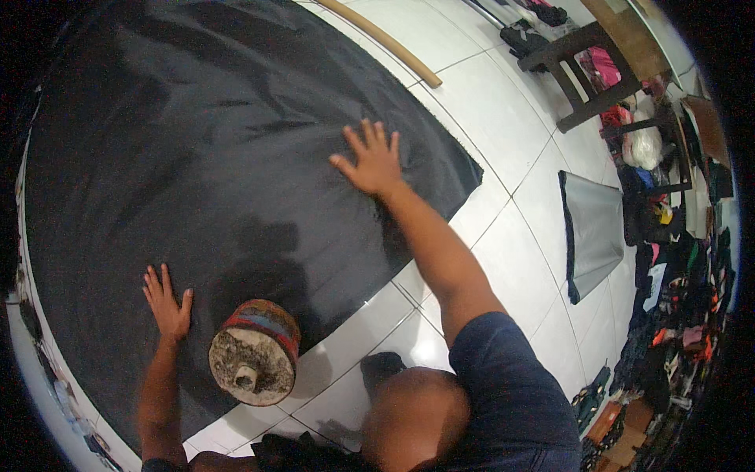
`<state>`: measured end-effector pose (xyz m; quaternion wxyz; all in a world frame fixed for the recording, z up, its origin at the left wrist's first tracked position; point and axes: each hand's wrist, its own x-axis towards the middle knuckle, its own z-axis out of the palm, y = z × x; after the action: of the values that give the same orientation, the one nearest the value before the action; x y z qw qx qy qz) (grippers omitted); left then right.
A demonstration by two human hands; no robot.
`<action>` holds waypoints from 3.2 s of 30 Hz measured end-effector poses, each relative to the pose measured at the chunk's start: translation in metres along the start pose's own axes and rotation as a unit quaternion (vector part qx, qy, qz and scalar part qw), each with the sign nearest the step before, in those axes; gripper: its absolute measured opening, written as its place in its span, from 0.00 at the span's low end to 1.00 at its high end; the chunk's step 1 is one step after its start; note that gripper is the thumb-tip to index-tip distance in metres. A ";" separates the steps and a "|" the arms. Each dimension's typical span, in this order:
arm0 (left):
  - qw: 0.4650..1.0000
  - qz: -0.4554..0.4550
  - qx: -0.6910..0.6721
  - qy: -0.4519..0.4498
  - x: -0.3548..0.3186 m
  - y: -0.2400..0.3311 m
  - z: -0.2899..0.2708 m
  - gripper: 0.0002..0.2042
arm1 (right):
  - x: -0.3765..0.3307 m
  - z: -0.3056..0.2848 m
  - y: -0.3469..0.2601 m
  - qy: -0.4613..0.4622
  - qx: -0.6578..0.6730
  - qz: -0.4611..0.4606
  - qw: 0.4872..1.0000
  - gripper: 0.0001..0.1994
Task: The person lays out a large black fabric sheet on the floor, uses a wooden stick to measure and align it, then cuts the fabric with scissors. The person repeats the process by laying out the fabric again and using the stick for alignment.
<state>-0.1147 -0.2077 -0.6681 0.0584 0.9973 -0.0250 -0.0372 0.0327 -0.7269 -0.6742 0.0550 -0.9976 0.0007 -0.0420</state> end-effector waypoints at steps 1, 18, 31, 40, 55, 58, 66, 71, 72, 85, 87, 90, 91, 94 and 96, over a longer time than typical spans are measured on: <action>1.000 0.005 -0.006 0.011 0.000 0.001 0.005 0.40 | 0.005 -0.002 0.021 0.002 -0.011 0.028 1.000 0.41; 0.999 0.022 -0.033 -0.003 0.005 0.006 -0.017 0.41 | 0.008 -0.031 0.056 0.112 -0.043 0.002 0.993 0.33; 0.867 -0.492 -0.010 0.083 -0.246 -0.226 0.009 0.40 | -0.187 -0.031 -0.038 -0.092 -0.062 -0.141 0.984 0.29; 0.704 -0.703 -0.021 0.094 -0.384 -0.357 0.003 0.42 | -0.140 -0.123 -0.041 0.051 0.115 -0.094 0.988 0.22; 0.715 -0.680 0.090 0.138 -0.425 -0.366 -0.033 0.39 | -0.200 -0.345 -0.255 -0.217 0.050 -0.284 0.933 0.15; 0.855 -0.476 -0.105 0.174 -0.447 -0.287 -0.049 0.32 | -0.173 -0.329 -0.250 -0.172 0.127 -0.250 0.944 0.14; 0.792 -0.434 -0.316 -0.290 -0.478 0.023 -0.203 0.29 | -0.182 -0.359 -0.198 -0.265 0.169 -0.192 0.930 0.17; 0.764 -0.421 -0.411 -0.265 -0.453 0.052 -0.370 0.25 | -0.240 -0.449 -0.180 -0.267 0.136 -0.128 0.945 0.17; 0.759 -0.427 -0.422 -0.252 -0.447 0.047 -0.401 0.25 | -0.257 -0.479 -0.180 -0.269 0.100 -0.095 0.953 0.17; 0.771 -0.339 -0.538 0.031 -0.204 0.029 -0.633 0.11 | -0.413 -0.628 0.029 -0.325 0.298 0.292 0.849 0.30; 0.793 -0.325 -0.515 0.004 -0.200 0.092 -0.621 0.11 | -0.439 -0.645 0.078 -0.338 0.293 0.350 0.823 0.30; 0.849 -0.325 -0.380 -0.171 -0.187 0.174 -0.561 0.18 | -0.479 -0.649 0.141 -0.311 0.295 0.441 0.788 0.31; 0.848 -0.336 -0.325 -0.249 -0.188 0.206 -0.533 0.20 | -0.493 -0.651 0.167 -0.276 0.287 0.444 0.803 0.31; 0.855 -0.240 -0.121 -0.444 -0.178 0.318 -0.520 0.23 | -0.525 -0.668 0.244 -0.284 0.280 0.506 0.765 0.28; 0.851 -0.192 -0.294 -0.391 -0.173 0.399 -0.557 0.21 | -0.546 -0.669 0.292 -0.318 0.226 0.528 0.754 0.27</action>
<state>-0.2620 -0.5307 -0.0570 0.3263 0.8214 0.1584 -0.4403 -0.5667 -1.0867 -0.0896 0.2895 -0.7532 0.5003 0.3141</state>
